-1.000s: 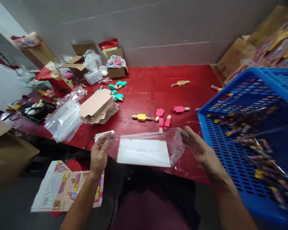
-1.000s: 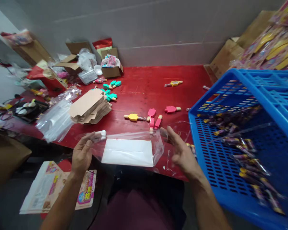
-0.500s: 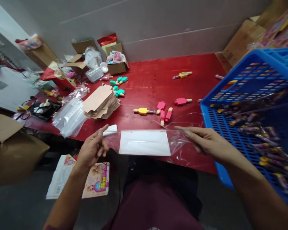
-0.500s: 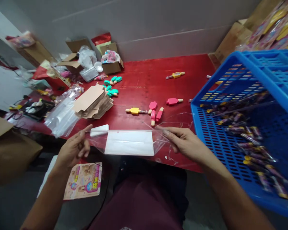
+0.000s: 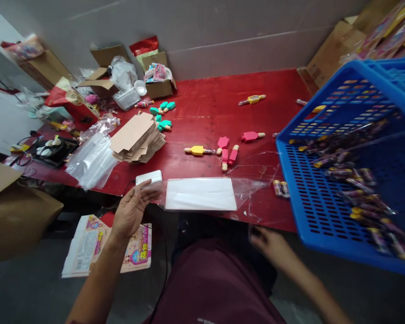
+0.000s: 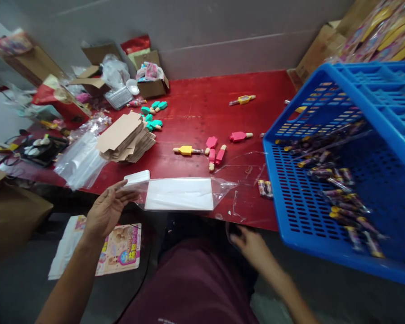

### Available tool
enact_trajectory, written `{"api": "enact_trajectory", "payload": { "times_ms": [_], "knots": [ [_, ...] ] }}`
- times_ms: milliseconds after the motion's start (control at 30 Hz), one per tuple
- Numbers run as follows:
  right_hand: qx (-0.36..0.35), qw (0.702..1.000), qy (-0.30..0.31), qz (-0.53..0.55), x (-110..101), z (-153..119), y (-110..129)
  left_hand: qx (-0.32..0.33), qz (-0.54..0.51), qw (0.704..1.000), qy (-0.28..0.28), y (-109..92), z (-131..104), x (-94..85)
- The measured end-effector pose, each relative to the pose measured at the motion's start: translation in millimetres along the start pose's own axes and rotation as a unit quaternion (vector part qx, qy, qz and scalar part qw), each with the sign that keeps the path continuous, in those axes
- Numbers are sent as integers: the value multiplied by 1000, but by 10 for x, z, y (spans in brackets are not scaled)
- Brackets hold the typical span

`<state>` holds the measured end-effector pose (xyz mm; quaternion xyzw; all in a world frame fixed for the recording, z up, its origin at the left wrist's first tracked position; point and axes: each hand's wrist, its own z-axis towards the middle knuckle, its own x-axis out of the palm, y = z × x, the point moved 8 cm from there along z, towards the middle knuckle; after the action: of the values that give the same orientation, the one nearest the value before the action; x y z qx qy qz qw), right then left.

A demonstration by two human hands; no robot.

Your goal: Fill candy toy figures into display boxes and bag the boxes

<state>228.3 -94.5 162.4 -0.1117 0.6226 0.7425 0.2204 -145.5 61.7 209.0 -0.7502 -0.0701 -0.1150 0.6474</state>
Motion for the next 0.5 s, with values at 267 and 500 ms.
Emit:
{"api": "enact_trajectory", "payload": {
  "times_ms": [267,500],
  "knots": [
    [228,961,-135,75,-195,-306,45,14,15,1000,4,-12,65,39],
    [66,986,8,153,123,1202,291,12,18,1000,20,-42,74,88]
  ]
}}
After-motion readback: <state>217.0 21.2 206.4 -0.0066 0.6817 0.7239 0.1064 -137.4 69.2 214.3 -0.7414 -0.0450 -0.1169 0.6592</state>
